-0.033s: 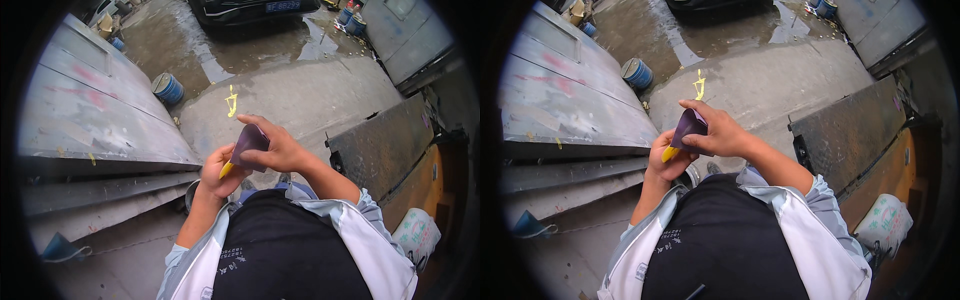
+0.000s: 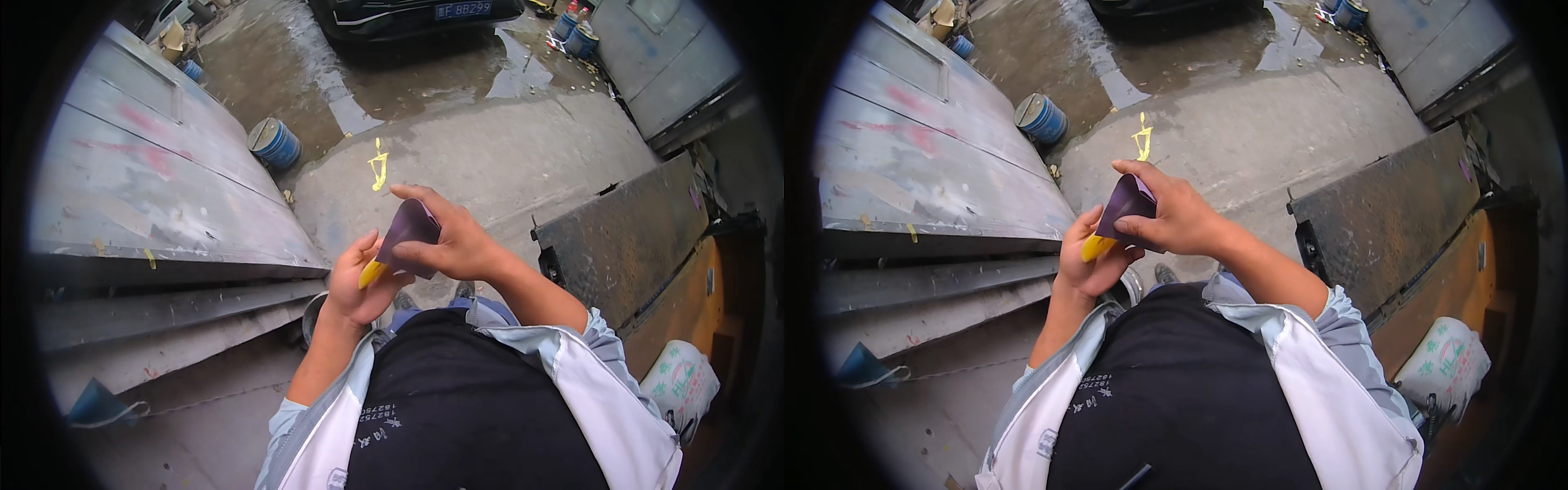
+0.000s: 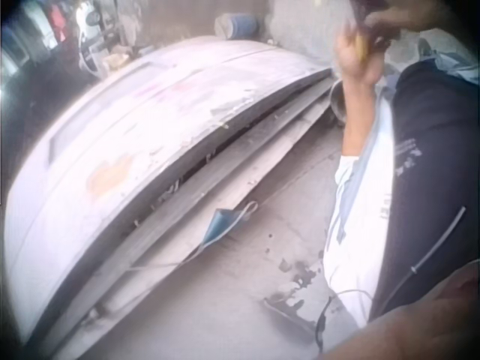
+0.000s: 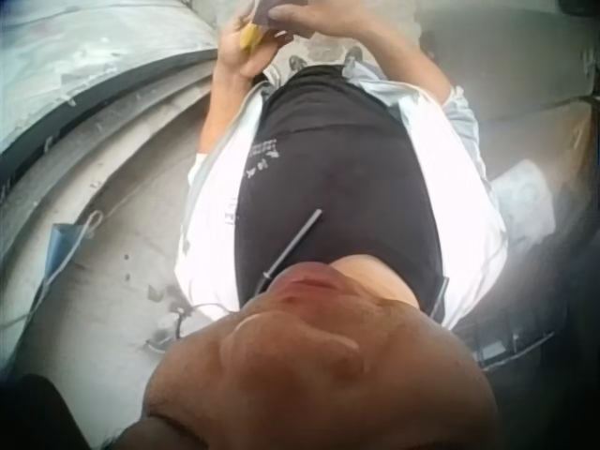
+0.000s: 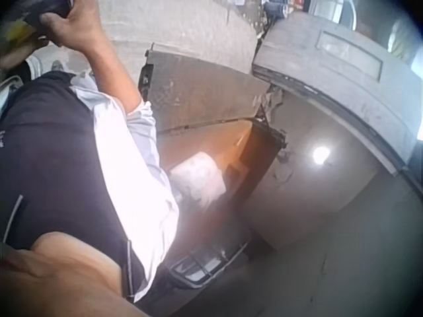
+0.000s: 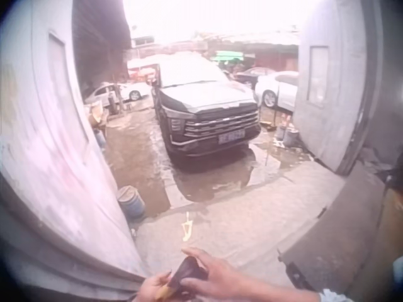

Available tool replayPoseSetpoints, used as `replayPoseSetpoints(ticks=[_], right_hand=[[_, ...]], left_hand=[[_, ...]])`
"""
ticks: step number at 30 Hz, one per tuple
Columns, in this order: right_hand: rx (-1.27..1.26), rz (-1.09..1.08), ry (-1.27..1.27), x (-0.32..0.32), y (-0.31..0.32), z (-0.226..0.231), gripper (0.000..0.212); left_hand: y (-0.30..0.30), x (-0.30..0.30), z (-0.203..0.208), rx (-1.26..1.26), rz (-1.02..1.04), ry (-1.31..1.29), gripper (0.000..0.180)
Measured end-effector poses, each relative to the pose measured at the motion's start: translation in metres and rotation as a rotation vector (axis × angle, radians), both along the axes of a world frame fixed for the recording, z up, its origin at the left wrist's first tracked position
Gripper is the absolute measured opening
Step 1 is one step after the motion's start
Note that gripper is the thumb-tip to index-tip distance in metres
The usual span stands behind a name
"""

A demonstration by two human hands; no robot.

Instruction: The person retrieves a yellow sponge and a purple sanding pad, then rubs the pad against the sponge repeatedly. Later, the person picks up a metal putty knife, scoops a beige paste from a paint can, and spreads it onto a small metal plate.

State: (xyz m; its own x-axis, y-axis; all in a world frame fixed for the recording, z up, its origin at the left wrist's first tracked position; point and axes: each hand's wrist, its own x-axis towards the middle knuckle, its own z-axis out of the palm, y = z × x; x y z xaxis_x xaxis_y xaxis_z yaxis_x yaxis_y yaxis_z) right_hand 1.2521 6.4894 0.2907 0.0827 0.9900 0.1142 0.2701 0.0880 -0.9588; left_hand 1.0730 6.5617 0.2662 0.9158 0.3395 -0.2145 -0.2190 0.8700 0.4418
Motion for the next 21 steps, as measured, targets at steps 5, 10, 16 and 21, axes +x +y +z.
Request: replayPoseSetpoints(ticks=[5,10,16,21], right_hand=[[-0.1,-0.111,0.088,0.001,0.002,-0.006,0.073],[-0.118,-0.099,0.523,0.012,0.0,0.001,0.079],[-0.188,-0.087,0.703,0.022,-0.019,0.001,0.081],[-0.127,-0.042,0.662,0.004,-0.022,-0.006,0.079]], left_hand=[[-0.007,-0.008,-0.007,0.253,0.117,0.148,0.069],[-0.003,-0.01,0.009,0.077,0.139,0.065,0.07],[-0.002,-0.012,0.017,0.049,0.215,0.087,0.069],[-0.008,-0.007,0.017,0.17,0.346,0.201,0.066]])
